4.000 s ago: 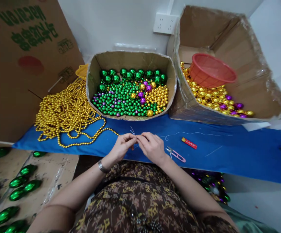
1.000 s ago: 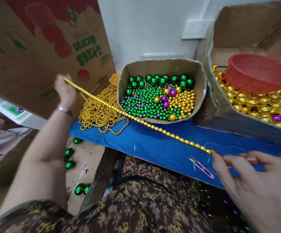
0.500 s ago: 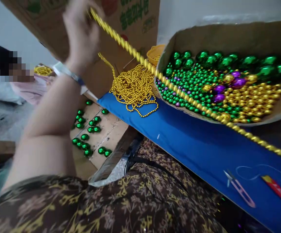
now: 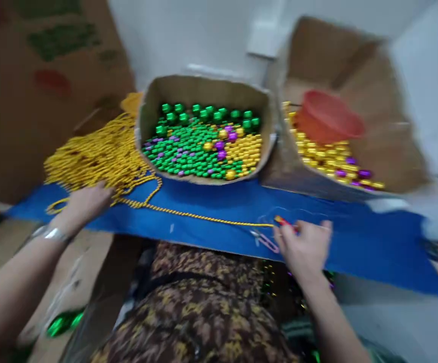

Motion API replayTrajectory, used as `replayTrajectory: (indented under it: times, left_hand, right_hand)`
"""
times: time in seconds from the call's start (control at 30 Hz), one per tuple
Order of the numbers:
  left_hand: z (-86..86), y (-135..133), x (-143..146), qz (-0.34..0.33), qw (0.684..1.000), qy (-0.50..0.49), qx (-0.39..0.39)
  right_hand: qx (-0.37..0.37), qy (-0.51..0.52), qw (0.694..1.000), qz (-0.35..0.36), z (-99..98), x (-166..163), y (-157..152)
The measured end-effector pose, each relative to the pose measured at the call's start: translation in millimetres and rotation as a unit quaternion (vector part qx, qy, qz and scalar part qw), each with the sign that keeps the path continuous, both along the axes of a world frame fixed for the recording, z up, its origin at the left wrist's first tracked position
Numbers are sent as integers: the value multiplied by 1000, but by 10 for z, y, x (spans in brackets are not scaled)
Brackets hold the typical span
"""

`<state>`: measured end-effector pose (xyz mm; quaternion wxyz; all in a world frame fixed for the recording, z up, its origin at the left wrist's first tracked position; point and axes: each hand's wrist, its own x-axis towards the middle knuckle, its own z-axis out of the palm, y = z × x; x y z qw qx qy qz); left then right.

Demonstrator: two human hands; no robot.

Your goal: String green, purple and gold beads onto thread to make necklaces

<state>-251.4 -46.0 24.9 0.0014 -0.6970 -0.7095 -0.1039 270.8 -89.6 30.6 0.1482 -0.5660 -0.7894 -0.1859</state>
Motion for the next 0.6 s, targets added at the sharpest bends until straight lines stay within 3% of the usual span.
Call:
replayTrajectory:
  times: [0.07,0.13,0.2,0.27,0.37,0.47,0.53,0.6]
  left_hand:
    - [-88,169,324,-72,997,15,9]
    - [-170,261,897,-179,982,-61,26]
    - [-223,267,1596,-296,937,-185,-7]
    - [-256,259,2235,-373,886,-270,-55]
    - [-276,310,2778,-449,799,-349,-195]
    - [-259,384,2721,-458,748,-360,-318]
    - [-227,410,2427,-434,764,-344,-330]
    - [-177,410,2028,-396,800,-304,-333]
  right_hand:
    - [63,-63,996,-10,-63,-77,92]
    - [117,-77,990,-2,-8,-176,124]
    - [156,-63,986,12,148,-304,87]
    - [175,-38,983,27,341,-417,23]
    - [184,-6,982,39,555,-443,-30]
    - [177,7,984,13,582,-255,-10]
    - [149,17,988,-25,476,-62,14]
    - [107,37,991,-66,280,107,24]
